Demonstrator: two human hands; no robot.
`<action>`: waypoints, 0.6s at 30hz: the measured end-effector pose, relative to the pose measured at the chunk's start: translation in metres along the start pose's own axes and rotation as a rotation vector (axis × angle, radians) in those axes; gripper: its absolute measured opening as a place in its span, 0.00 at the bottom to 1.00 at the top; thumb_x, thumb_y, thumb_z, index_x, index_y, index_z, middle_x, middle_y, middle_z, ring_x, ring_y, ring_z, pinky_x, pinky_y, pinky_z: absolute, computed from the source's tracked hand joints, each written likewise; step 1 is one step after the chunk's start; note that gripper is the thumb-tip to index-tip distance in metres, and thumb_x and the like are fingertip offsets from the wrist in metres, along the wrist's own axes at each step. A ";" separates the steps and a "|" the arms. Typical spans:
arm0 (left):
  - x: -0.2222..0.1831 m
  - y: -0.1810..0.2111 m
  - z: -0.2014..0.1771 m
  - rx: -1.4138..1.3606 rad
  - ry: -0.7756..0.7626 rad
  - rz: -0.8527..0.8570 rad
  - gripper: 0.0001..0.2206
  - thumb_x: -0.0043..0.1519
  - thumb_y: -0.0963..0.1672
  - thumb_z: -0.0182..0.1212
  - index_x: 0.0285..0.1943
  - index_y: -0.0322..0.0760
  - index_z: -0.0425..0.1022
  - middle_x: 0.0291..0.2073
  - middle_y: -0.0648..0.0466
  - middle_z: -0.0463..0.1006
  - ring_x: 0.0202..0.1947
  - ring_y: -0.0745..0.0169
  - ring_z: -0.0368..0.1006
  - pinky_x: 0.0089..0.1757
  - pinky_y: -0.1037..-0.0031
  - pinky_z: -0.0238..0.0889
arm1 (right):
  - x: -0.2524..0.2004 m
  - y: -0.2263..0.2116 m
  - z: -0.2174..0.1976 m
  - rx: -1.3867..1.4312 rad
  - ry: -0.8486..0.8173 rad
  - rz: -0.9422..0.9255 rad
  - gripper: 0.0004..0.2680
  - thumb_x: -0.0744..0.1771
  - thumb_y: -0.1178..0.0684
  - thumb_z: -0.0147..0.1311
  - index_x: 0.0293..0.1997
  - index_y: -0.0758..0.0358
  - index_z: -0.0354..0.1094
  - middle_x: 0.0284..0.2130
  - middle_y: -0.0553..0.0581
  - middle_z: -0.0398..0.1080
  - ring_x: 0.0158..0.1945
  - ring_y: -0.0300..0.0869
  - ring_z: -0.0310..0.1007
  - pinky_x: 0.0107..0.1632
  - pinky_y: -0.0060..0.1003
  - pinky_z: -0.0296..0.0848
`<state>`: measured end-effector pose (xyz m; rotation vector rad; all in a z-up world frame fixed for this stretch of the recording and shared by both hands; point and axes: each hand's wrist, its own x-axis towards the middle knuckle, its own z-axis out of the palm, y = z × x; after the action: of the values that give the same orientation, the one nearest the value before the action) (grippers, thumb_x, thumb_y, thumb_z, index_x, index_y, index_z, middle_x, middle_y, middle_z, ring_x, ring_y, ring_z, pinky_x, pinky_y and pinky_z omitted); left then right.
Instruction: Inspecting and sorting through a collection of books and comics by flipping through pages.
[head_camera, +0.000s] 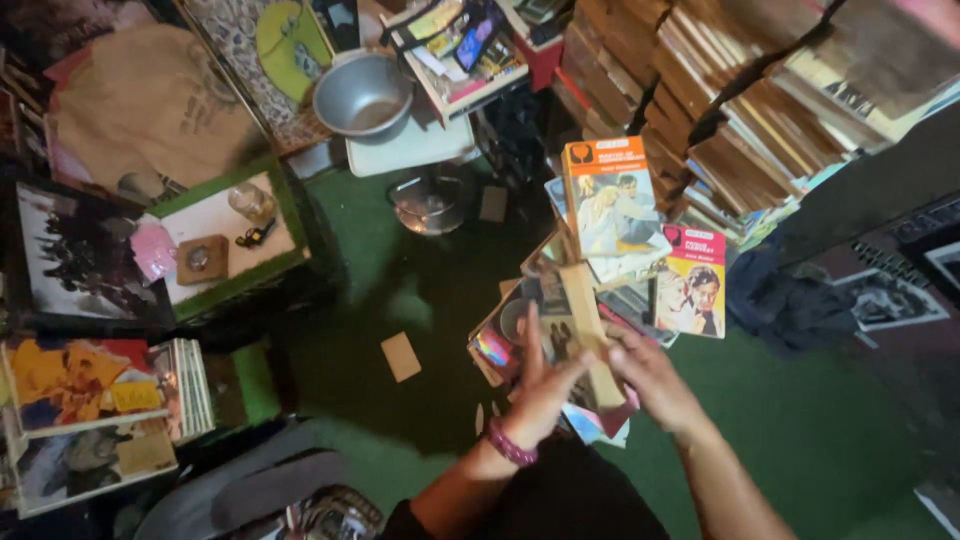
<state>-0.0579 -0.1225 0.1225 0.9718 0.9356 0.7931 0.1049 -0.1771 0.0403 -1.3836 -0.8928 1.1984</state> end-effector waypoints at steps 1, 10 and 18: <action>0.000 -0.027 -0.009 0.001 0.005 -0.014 0.47 0.57 0.46 0.67 0.81 0.47 0.35 0.74 0.26 0.24 0.73 0.23 0.24 0.66 0.35 0.29 | -0.003 0.002 0.001 0.004 -0.001 0.014 0.19 0.68 0.49 0.50 0.62 0.75 0.62 0.12 0.56 0.62 0.14 0.39 0.63 0.22 0.30 0.62; 0.000 -0.114 -0.056 0.410 -0.313 -0.262 0.45 0.60 0.56 0.53 0.76 0.25 0.35 0.76 0.36 0.36 0.76 0.41 0.33 0.68 0.54 0.33 | 0.013 0.060 -0.045 -0.932 0.014 0.344 0.15 0.66 0.51 0.58 0.60 0.47 0.71 0.28 0.52 0.78 0.28 0.40 0.76 0.32 0.35 0.73; 0.076 0.014 -0.015 0.289 -0.170 0.202 0.36 0.66 0.53 0.54 0.80 0.38 0.44 0.76 0.33 0.41 0.76 0.30 0.34 0.68 0.46 0.31 | 0.146 -0.037 -0.075 -0.771 0.418 -0.121 0.23 0.64 0.32 0.65 0.62 0.50 0.68 0.49 0.61 0.74 0.51 0.56 0.76 0.54 0.50 0.74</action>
<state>-0.0437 -0.0465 0.1102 1.3813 0.8256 0.7417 0.2130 -0.0483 0.0450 -2.0539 -1.1625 0.4260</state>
